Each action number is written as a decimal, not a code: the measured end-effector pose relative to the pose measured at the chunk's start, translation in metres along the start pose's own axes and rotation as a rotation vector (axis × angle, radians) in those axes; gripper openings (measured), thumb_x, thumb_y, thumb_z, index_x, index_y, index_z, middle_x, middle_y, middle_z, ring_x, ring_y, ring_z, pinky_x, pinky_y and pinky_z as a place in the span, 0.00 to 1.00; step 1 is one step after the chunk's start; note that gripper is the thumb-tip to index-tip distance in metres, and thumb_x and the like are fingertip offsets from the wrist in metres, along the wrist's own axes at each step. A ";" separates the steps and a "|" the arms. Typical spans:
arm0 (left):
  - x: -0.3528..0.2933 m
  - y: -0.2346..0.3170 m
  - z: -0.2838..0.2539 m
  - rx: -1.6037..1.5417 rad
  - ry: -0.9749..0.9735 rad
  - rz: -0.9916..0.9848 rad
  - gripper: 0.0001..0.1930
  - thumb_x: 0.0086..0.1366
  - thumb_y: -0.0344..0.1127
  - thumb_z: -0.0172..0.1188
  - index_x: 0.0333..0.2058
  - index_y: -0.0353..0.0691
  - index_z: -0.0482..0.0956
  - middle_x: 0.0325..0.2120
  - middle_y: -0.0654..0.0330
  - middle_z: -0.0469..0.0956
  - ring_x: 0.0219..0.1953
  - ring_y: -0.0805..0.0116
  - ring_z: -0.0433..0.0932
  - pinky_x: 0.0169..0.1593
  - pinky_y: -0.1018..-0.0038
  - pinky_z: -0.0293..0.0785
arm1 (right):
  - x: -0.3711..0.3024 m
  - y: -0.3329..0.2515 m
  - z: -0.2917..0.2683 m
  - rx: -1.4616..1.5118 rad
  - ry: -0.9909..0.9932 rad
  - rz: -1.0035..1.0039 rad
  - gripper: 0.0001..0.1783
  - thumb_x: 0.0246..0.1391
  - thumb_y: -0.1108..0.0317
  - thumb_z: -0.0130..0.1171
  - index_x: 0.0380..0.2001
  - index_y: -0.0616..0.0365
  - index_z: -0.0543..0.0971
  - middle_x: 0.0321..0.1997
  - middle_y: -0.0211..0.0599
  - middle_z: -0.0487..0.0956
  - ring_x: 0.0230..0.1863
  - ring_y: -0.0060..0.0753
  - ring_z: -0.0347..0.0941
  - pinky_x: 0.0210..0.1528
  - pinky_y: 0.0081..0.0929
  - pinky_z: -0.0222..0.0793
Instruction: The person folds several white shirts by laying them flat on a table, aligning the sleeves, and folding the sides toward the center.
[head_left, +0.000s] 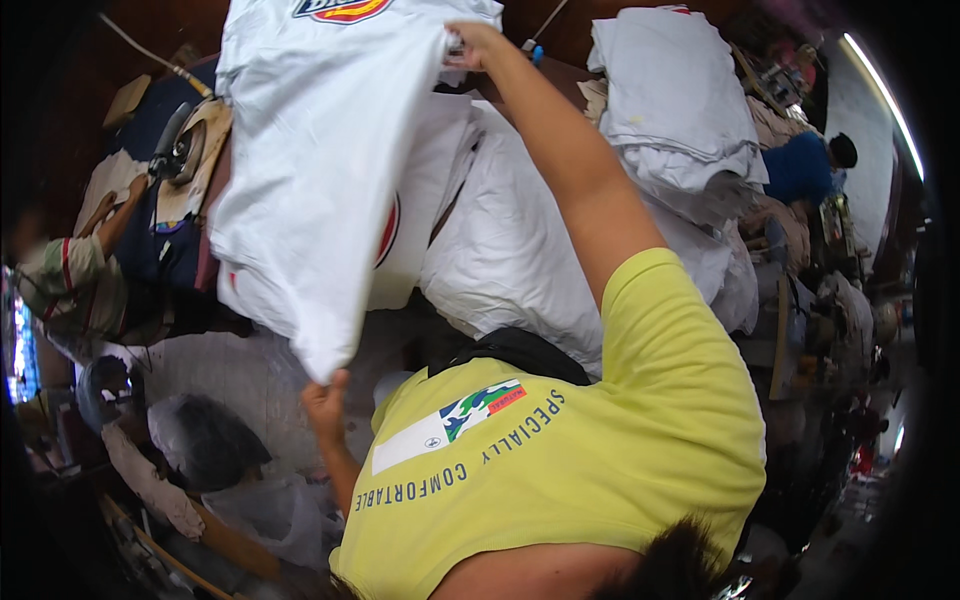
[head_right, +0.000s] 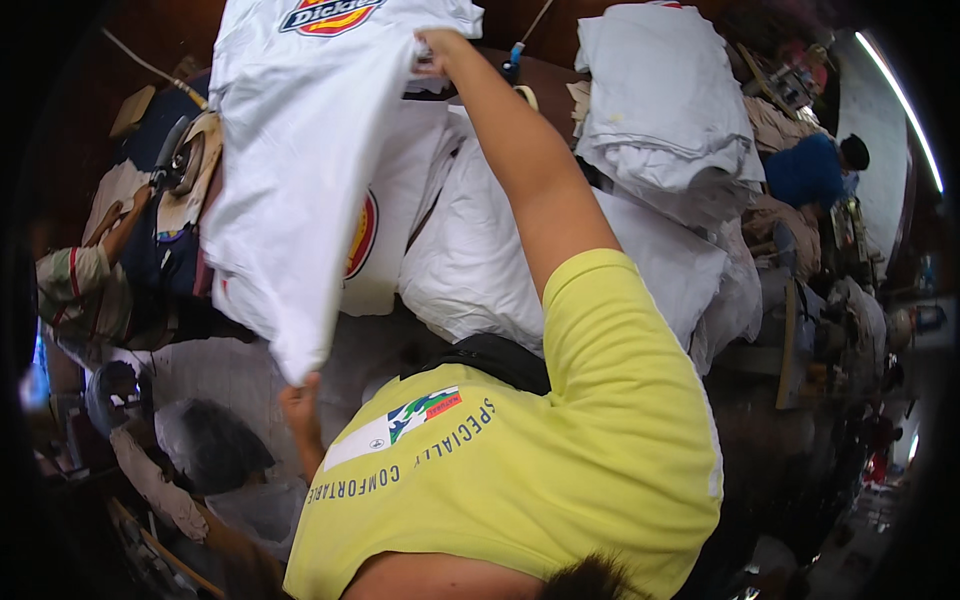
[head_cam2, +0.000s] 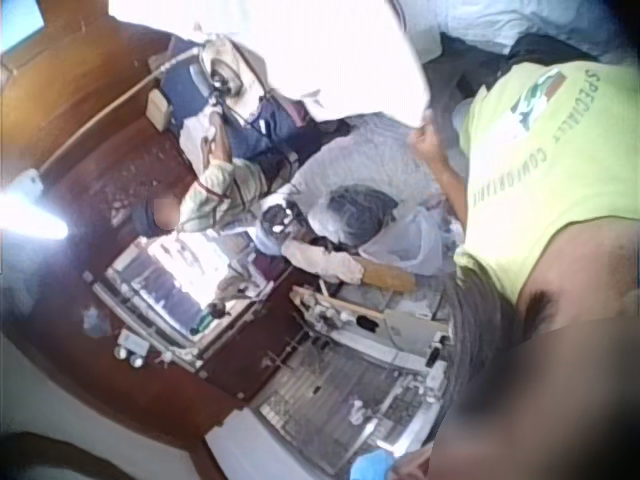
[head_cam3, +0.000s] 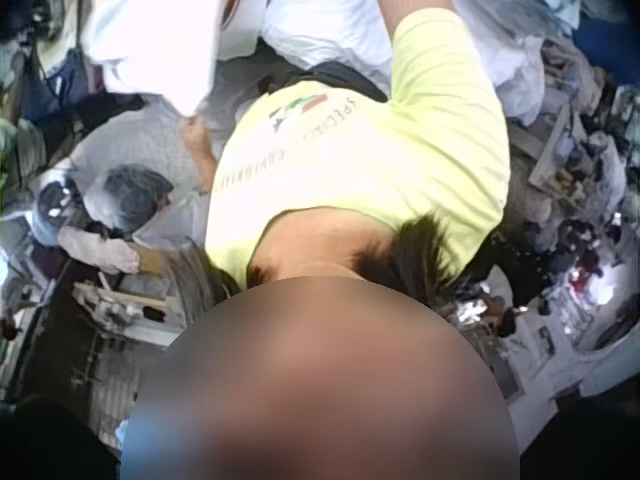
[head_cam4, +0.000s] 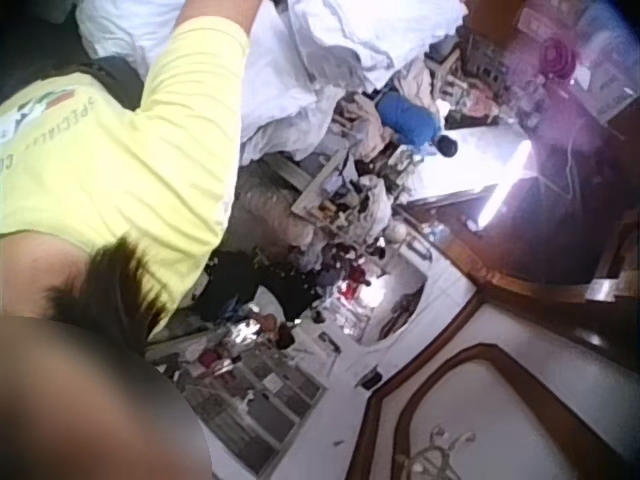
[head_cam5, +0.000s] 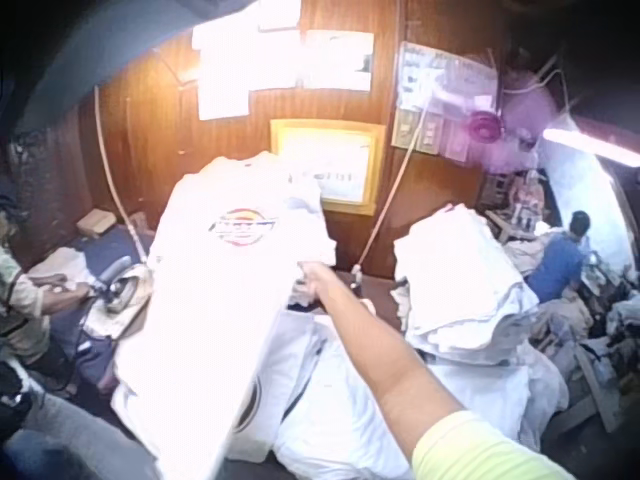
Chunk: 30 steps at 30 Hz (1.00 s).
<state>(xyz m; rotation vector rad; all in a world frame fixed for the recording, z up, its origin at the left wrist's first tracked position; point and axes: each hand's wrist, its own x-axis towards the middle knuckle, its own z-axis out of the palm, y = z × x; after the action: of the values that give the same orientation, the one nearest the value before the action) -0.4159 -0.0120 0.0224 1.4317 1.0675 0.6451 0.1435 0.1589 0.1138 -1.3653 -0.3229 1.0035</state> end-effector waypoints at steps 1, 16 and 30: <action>0.004 -0.018 0.017 0.004 -0.144 -0.106 0.16 0.54 0.37 0.61 0.38 0.32 0.76 0.31 0.65 0.75 0.35 0.76 0.69 0.40 0.79 0.63 | -0.025 0.010 -0.014 -0.108 0.101 0.064 0.15 0.51 0.62 0.52 0.43 0.52 0.68 0.41 0.36 0.71 0.42 0.39 0.70 0.42 0.47 0.70; 0.127 0.007 0.073 0.177 -0.295 0.131 0.19 0.59 0.29 0.53 0.50 0.36 0.67 0.45 0.53 0.71 0.48 0.66 0.69 0.51 0.74 0.64 | -0.217 -0.089 -0.317 -1.433 1.388 -0.090 0.41 0.38 0.40 0.59 0.49 0.60 0.67 0.54 0.48 0.63 0.54 0.50 0.60 0.48 0.50 0.60; 0.114 0.114 0.240 -0.057 -0.919 0.394 0.14 0.58 0.31 0.55 0.44 0.40 0.73 0.42 0.62 0.72 0.44 0.71 0.70 0.45 0.75 0.67 | -0.196 -0.110 -0.320 -1.351 1.225 -0.135 0.31 0.34 0.50 0.64 0.41 0.58 0.76 0.42 0.46 0.76 0.42 0.45 0.72 0.51 0.38 0.63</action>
<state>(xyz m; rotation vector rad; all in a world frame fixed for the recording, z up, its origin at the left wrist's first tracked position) -0.1307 -0.0111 0.0695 1.6411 0.0481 0.2128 0.3054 -0.1847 0.2053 -2.8031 -0.1015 -0.4907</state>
